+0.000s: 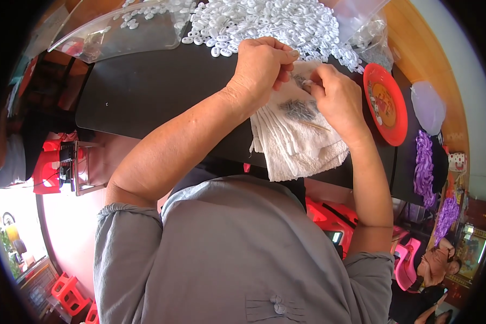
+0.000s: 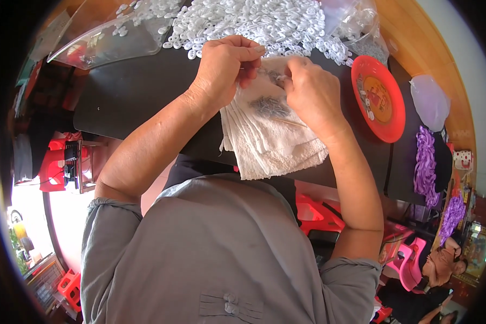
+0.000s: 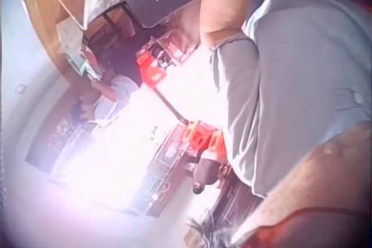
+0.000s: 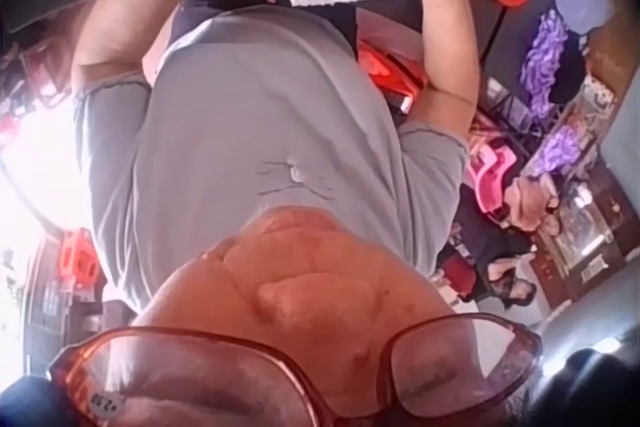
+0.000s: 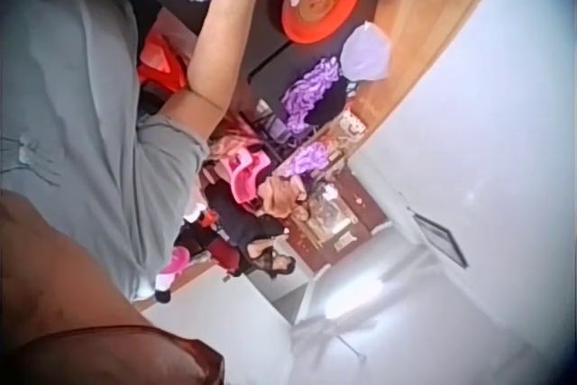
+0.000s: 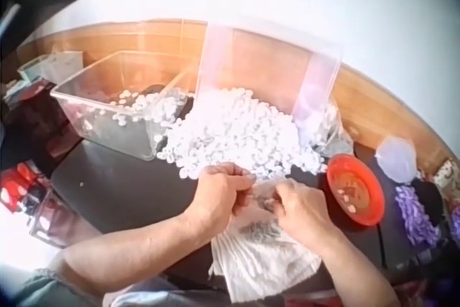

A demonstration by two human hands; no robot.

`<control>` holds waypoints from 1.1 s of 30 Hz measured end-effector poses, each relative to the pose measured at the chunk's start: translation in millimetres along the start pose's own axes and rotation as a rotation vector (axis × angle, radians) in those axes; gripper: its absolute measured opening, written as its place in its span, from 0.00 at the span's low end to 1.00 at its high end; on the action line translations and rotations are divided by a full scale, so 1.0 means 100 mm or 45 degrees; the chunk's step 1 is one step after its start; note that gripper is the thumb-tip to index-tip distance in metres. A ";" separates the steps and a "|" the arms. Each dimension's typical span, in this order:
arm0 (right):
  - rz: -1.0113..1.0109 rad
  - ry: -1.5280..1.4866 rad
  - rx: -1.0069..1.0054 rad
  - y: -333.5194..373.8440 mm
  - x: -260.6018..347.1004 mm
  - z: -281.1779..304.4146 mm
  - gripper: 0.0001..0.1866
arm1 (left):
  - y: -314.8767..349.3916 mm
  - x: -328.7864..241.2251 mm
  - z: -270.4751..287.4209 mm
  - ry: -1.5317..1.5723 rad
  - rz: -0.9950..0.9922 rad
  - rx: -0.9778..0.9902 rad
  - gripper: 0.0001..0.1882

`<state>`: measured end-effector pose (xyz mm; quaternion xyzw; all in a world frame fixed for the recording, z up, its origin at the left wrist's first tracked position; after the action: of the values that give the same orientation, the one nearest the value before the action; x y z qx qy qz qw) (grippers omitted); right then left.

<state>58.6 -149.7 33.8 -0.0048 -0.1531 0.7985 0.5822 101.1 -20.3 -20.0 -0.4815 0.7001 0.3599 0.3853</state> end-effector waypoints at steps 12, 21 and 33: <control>0.114 0.056 -0.060 0.04 0.01 0.21 0.05 | 0.02 0.02 0.00 -0.024 0.045 -0.026 0.06; 0.110 -0.254 -0.072 0.11 -0.15 0.03 0.06 | 0.01 0.01 -0.01 -0.053 0.035 -0.001 0.05; -0.185 -0.947 0.208 0.00 -0.38 -0.03 0.03 | 0.02 0.01 -0.05 -0.080 0.021 0.046 0.05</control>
<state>71.7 -184.5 24.9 0.3424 -0.2898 0.7119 0.5404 98.0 -24.6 -18.9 -0.4571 0.6980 0.3654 0.4127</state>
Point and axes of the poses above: each hand's wrist, its own y-axis away from the middle knuckle, its own z-axis out of the back of the hand, x = y × z, the point moved 9 cm from there along -y, towards the middle knuckle, and after that the axes turned 3 degrees about x, right-handed, at the moved point
